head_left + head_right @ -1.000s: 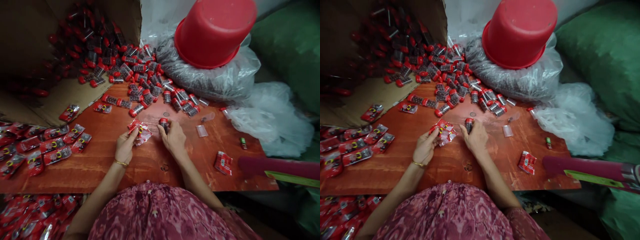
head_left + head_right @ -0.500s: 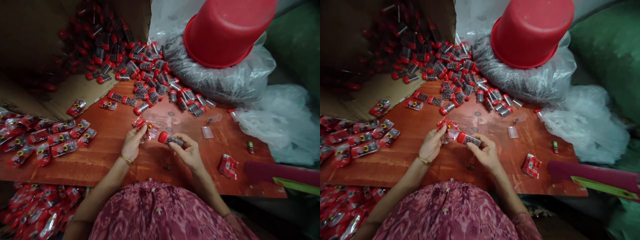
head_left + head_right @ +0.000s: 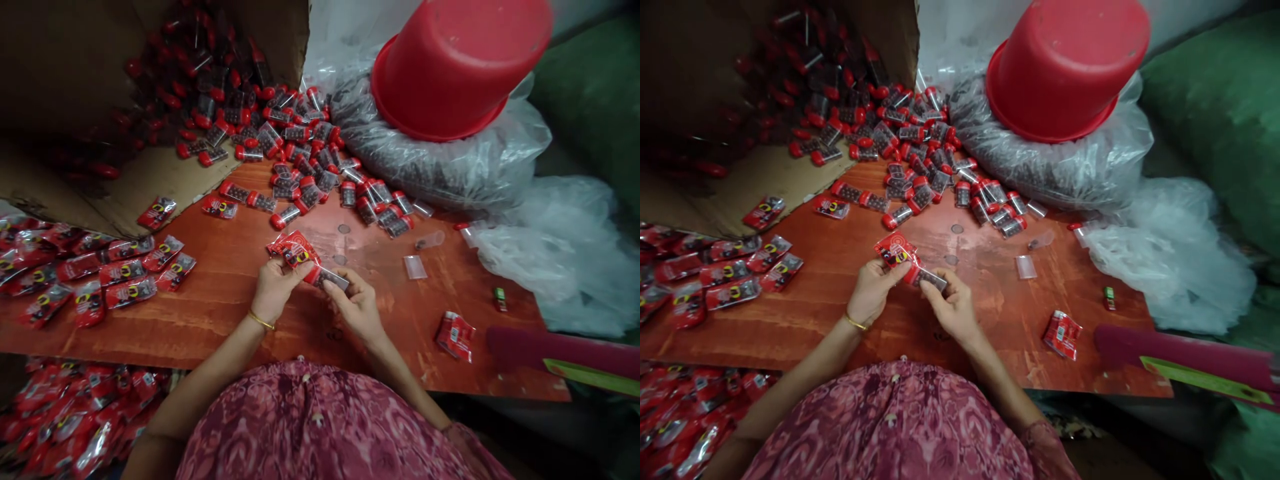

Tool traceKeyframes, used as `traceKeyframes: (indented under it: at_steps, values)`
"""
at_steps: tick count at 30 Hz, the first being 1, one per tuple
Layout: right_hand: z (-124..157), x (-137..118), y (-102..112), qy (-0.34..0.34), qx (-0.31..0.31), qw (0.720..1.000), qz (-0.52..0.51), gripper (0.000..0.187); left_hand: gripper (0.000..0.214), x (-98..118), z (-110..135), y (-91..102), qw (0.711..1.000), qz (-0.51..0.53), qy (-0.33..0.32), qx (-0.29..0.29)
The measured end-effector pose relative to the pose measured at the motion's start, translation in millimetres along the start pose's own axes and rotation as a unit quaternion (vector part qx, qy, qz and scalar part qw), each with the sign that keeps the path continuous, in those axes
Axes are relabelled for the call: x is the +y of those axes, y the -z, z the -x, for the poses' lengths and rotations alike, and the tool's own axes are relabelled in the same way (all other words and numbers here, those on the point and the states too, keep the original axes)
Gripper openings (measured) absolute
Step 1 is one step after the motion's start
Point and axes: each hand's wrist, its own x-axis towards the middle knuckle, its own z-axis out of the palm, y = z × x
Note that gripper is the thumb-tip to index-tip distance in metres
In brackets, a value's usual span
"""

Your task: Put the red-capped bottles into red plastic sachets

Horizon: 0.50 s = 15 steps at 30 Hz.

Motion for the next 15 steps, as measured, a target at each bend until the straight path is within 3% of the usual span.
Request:
traceKeyframes:
  at_steps: [6, 15]
  values:
    - [-3.4, 10.7, -14.4, -0.044, 0.043, 0.996, -0.068, 0.033, 0.030, -7.0, 4.1, -8.8, 0.993, 0.100, 0.059, 0.010]
    - [-8.8, 11.2, -32.4, -0.086, -0.005, 0.983, -0.163, 0.031, 0.030, -2.9, -4.0, -12.4, 0.993, 0.091, 0.059, -0.054]
